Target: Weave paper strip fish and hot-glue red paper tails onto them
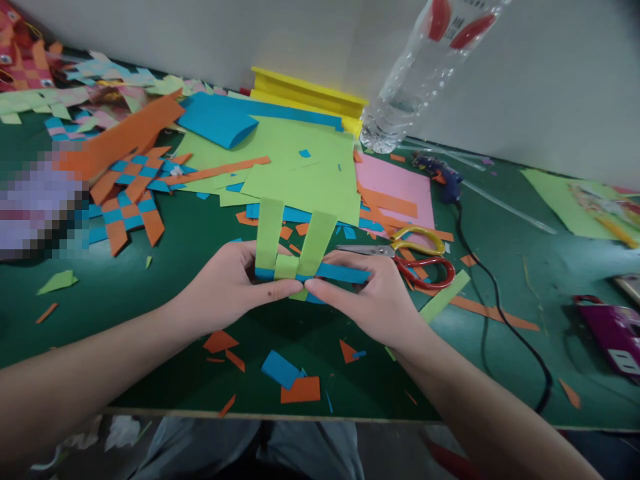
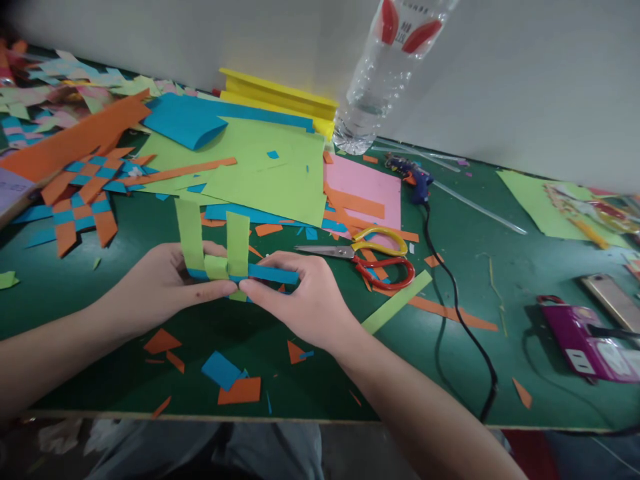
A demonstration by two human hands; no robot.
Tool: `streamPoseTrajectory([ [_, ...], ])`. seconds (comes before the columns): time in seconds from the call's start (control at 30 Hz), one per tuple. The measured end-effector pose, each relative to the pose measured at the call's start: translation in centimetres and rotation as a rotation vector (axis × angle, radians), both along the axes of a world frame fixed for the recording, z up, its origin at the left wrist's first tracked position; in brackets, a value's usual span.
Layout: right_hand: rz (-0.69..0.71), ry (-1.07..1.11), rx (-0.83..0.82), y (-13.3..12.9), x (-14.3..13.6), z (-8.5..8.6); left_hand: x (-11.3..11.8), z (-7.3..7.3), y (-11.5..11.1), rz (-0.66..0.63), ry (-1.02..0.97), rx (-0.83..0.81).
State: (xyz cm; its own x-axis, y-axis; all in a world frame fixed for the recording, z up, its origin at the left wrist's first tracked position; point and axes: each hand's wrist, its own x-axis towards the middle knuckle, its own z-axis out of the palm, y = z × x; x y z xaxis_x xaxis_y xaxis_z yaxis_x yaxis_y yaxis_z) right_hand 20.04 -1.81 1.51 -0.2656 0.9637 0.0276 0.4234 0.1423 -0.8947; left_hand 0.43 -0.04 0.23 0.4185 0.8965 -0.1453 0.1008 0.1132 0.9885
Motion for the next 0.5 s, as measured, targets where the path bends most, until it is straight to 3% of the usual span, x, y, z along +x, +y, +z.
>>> streamPoseTrajectory([
  [0.33,0.036,-0.063,-0.032,0.52,0.3,0.12,-0.18,-0.2,0.06,0.001,0.096,0.111],
  [0.5,-0.004,0.058,-0.064,0.81,0.66,0.2,-0.16,-0.15,0.07,-0.004,0.171,0.139],
])
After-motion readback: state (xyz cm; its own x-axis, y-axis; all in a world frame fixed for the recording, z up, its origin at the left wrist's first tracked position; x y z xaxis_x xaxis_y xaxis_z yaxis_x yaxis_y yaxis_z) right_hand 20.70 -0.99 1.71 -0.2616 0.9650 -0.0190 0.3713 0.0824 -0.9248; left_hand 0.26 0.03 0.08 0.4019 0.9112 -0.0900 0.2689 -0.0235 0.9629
